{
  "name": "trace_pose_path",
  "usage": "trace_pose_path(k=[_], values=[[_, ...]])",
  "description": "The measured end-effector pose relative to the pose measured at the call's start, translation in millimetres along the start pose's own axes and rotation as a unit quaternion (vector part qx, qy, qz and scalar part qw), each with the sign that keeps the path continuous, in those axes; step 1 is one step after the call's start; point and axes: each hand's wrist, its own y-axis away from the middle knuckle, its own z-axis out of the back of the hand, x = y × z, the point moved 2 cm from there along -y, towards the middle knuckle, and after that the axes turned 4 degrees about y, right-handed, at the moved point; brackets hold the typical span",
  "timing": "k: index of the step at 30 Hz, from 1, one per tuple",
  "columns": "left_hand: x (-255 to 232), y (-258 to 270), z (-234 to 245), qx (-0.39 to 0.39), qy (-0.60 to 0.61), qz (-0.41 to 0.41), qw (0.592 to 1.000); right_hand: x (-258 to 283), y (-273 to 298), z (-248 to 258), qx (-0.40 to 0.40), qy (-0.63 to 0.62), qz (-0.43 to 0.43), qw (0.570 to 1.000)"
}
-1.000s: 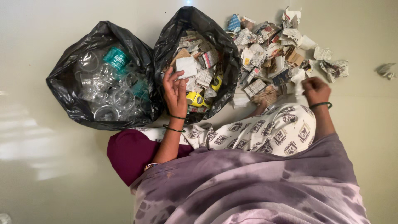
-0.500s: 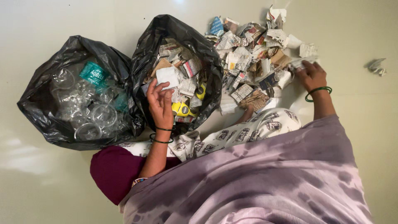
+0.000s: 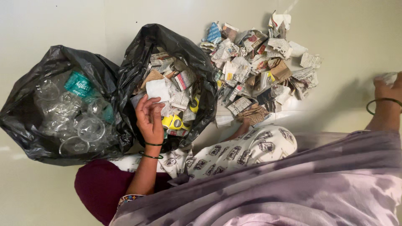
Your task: The person sits on the floor and sorts through a pile of mixed waste, separating plastic cups into one black bag and paper or cardboard pieces into another. The person repeatedly picks up items, inspects them, and places them into the appropriate bag.
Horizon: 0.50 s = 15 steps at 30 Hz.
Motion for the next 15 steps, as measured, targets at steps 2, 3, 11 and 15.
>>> trace_pose_path(k=[2, 3, 11, 15], values=[[1, -2, -4, 0.004, -0.010, -0.005, 1.000, -3, -14, -10, 0.072, -0.047, 0.014, 0.996], [1, -4, -6, 0.007, -0.015, -0.008, 1.000, -3, -20, -16, 0.102, -0.056, 0.015, 0.993], [-2, -4, -9, 0.003, -0.038, -0.006, 0.999, 54, -12, -61, 0.114, -0.062, 0.213, 0.968], [-10, -3, -6, 0.004, -0.028, -0.019, 0.999, 108, 20, -86, 0.152, -0.045, 0.271, 0.949]])
